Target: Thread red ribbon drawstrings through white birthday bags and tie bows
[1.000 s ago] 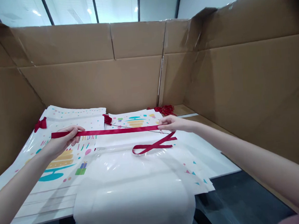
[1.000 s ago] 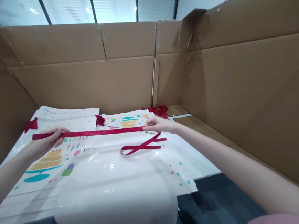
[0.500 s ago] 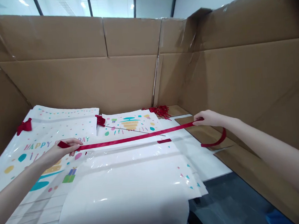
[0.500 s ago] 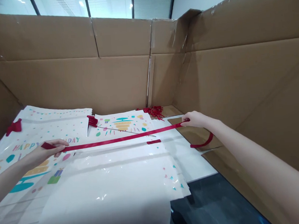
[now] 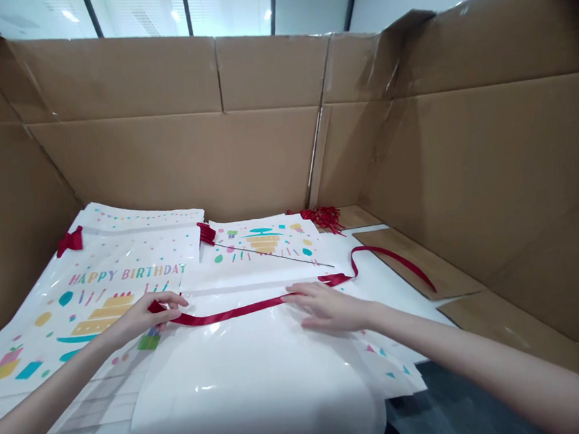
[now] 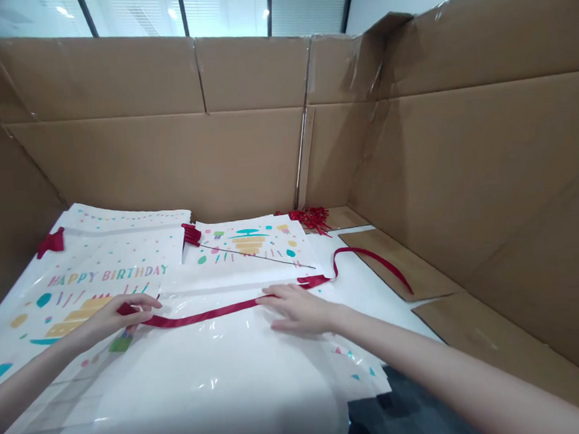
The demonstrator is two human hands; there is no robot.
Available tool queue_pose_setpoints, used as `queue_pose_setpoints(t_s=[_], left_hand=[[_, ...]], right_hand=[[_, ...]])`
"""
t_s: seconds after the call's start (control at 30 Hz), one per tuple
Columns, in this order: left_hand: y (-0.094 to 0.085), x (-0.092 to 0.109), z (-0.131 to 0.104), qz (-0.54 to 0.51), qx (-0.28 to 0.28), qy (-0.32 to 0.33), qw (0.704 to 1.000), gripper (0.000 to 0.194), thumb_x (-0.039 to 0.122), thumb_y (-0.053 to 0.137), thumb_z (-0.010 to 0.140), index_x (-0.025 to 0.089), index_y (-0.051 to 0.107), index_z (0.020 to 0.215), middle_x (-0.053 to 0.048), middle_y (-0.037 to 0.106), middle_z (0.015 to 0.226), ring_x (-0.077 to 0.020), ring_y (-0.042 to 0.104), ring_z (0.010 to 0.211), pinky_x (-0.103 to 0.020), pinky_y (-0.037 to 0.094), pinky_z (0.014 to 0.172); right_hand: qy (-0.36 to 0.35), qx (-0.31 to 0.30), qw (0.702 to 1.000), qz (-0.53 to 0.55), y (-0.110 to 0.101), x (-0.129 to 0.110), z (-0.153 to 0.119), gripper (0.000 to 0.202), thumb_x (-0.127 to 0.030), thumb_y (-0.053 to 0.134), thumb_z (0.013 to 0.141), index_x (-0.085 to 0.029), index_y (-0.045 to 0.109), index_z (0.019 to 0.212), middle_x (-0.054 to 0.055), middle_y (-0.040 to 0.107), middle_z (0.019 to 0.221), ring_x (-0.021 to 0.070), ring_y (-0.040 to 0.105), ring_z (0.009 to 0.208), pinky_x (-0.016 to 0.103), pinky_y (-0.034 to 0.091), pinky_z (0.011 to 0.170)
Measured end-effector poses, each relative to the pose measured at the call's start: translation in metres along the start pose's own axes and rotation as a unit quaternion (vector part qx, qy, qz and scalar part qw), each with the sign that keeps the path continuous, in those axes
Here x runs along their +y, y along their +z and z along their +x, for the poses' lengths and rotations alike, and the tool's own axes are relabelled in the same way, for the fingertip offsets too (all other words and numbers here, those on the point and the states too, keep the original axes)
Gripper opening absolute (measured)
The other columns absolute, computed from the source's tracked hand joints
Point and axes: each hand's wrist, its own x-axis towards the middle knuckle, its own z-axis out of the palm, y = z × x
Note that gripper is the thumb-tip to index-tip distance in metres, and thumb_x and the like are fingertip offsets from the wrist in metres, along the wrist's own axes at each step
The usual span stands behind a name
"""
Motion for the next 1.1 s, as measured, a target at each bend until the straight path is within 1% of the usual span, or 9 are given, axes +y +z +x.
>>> queue_pose_setpoints(t_s=[0.1, 0.23, 0.43, 0.53, 0.63, 0.77, 0.87, 1.0, 1.1], left_hand=[[0.0, 0.002, -0.003, -0.012, 0.001, -0.002, 1.0, 0.034, 0.05, 0.064, 0.075, 0.021, 0.069, 0.091, -0.001, 0.062, 0.08, -0.0085, 0.046, 0.052, -0.023, 0.038, 0.056], [-0.001, 0.008, -0.001, -0.022, -0.005, 0.005, 1.0, 0.035, 0.05, 0.065, 0.074, 0.02, 0.068, 0.091, -0.002, 0.062, 0.077, -0.0117, 0.052, 0.059, -0.023, 0.041, 0.059], [0.01, 0.015, 0.01, -0.072, -0.036, 0.035, 0.996, 0.031, 0.046, 0.066, 0.075, 0.02, 0.065, 0.092, -0.002, 0.06, 0.075, -0.0144, 0.056, 0.067, -0.024, 0.045, 0.062], [0.02, 0.023, 0.016, -0.094, -0.059, 0.047, 0.993, 0.03, 0.044, 0.066, 0.076, 0.019, 0.064, 0.092, -0.002, 0.061, 0.08, -0.0139, 0.058, 0.067, -0.026, 0.047, 0.064], [0.03, 0.04, 0.019, -0.092, -0.073, 0.061, 0.991, 0.03, 0.044, 0.066, 0.076, 0.019, 0.063, 0.092, -0.001, 0.06, 0.076, -0.0134, 0.058, 0.065, -0.024, 0.046, 0.059], [0.044, 0.074, 0.02, -0.073, -0.083, 0.117, 0.987, 0.024, 0.039, 0.067, 0.077, 0.019, 0.065, 0.09, -0.001, 0.062, 0.077, -0.0117, 0.058, 0.067, -0.023, 0.047, 0.063], [0.049, 0.091, 0.021, -0.04, -0.094, 0.168, 0.981, 0.021, 0.036, 0.066, 0.079, 0.018, 0.066, 0.089, -0.002, 0.065, 0.085, -0.01, 0.058, 0.067, -0.022, 0.047, 0.065], [0.048, 0.08, 0.027, 0.001, -0.104, 0.18, 0.978, 0.032, 0.04, 0.061, 0.083, 0.023, 0.061, 0.11, -0.003, 0.067, 0.096, -0.0143, 0.062, 0.083, -0.026, 0.05, 0.078], [0.051, 0.051, 0.037, 0.097, -0.113, 0.172, 0.974, 0.053, 0.048, 0.059, 0.084, 0.032, 0.045, 0.133, -0.004, 0.05, 0.136, -0.0229, 0.047, 0.124, -0.038, 0.041, 0.105]], right_hand=[[0.007, -0.066, 0.997, 0.031, 0.012, -0.014, -0.006, 0.067, -0.052, 0.046, 0.089, -0.028, 0.028, 0.149, 0.009, 0.021, 0.155, 0.0306, 0.017, 0.142, 0.05, 0.017, 0.113], [0.031, -0.084, 0.995, 0.043, 0.01, 0.002, -0.022, 0.068, -0.053, 0.047, 0.089, -0.03, 0.025, 0.149, 0.006, 0.014, 0.156, 0.0289, 0.012, 0.144, 0.049, 0.013, 0.115], [0.082, -0.085, 0.992, 0.039, 0.0, 0.035, -0.05, 0.065, -0.049, 0.051, 0.088, -0.033, 0.03, 0.147, 0.004, 0.018, 0.156, 0.0286, 0.014, 0.143, 0.049, 0.018, 0.114], [0.094, -0.062, 0.993, 0.035, -0.005, 0.037, -0.051, 0.07, -0.045, 0.06, 0.082, -0.029, 0.036, 0.145, 0.009, 0.027, 0.153, 0.0329, 0.022, 0.14, 0.052, 0.021, 0.111], [0.058, 0.019, 0.996, 0.062, -0.012, 0.018, -0.028, 0.065, -0.047, 0.059, 0.083, -0.023, 0.042, 0.142, 0.013, 0.04, 0.143, 0.0302, 0.034, 0.133, 0.046, 0.03, 0.107], [-0.037, 0.11, 0.983, 0.145, -0.012, -0.025, 0.035, 0.053, -0.048, 0.054, 0.088, -0.022, 0.047, 0.133, 0.011, 0.05, 0.131, 0.0229, 0.045, 0.121, 0.037, 0.036, 0.102], [-0.105, 0.125, 0.966, 0.2, -0.002, -0.046, 0.079, 0.025, -0.038, 0.051, 0.09, -0.017, 0.061, 0.101, 0.007, 0.063, 0.102, 0.018, 0.056, 0.096, 0.029, 0.042, 0.086], [-0.105, 0.1, 0.945, 0.293, 0.013, -0.051, 0.101, 0.028, -0.029, 0.043, 0.093, -0.016, 0.049, 0.069, -0.001, 0.054, 0.065, 0.0105, 0.05, 0.061, 0.022, 0.038, 0.06], [-0.054, 0.095, 0.932, 0.346, 0.016, -0.044, 0.091, 0.026, -0.027, 0.042, 0.093, -0.016, 0.045, 0.069, -0.003, 0.051, 0.06, 0.0089, 0.048, 0.054, 0.021, 0.038, 0.057]])
